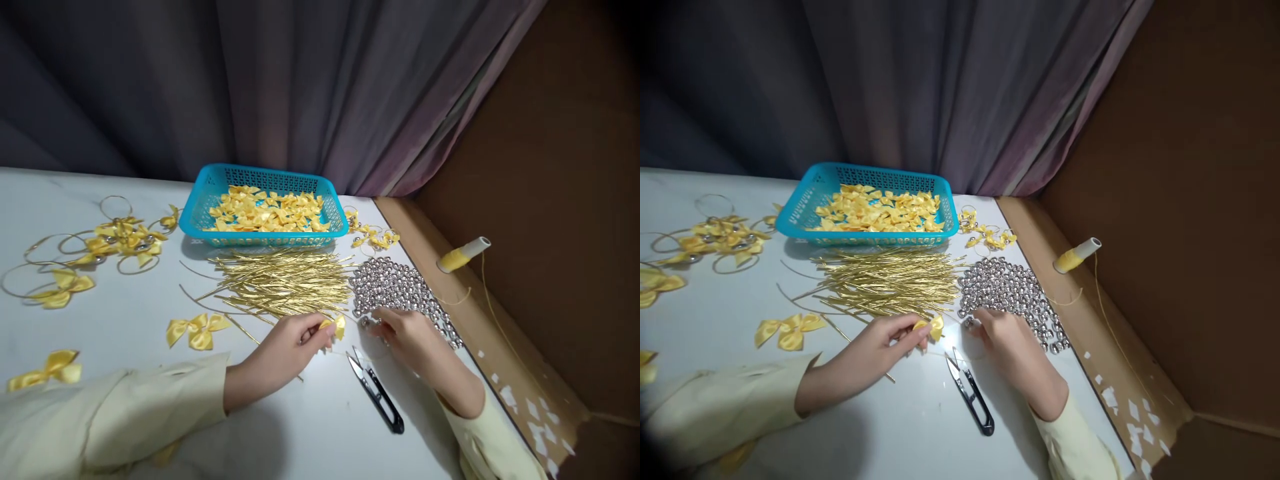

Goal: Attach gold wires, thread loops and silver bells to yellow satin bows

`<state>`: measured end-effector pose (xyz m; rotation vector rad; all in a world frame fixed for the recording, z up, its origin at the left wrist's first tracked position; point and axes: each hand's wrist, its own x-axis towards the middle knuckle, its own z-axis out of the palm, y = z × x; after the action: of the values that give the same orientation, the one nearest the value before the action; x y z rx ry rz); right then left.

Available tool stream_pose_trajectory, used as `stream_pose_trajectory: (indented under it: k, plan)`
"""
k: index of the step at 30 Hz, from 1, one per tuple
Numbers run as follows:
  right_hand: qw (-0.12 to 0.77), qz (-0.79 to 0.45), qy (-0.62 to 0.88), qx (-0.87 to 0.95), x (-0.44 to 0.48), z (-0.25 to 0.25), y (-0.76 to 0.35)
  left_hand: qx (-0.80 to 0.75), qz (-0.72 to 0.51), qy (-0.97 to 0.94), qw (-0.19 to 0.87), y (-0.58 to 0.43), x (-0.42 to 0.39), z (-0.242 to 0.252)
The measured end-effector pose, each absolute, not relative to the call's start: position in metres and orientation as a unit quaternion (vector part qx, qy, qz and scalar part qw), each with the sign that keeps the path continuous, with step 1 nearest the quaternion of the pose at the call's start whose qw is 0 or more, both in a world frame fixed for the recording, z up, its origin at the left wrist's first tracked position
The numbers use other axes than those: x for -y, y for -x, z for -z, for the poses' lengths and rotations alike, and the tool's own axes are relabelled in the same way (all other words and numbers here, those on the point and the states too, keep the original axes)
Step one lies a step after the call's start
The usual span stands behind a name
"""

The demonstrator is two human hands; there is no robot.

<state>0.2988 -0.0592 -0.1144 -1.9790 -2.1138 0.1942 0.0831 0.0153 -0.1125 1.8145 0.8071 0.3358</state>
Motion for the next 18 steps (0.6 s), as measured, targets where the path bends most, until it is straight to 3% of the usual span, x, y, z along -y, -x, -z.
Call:
stream_pose_trajectory:
  k: [11,18]
  plan:
    - [0.163,-0.206,0.672,0.692,0.049,0.110,-0.285,-0.329,-0.147,-0.768,0.529,-0.082,-0.015,0.116]
    - [0.168,-0.194,0.657,0.709,0.051,0.111,-0.285,-0.336,-0.139,-0.773,0.520,-0.082,-0.016,0.116]
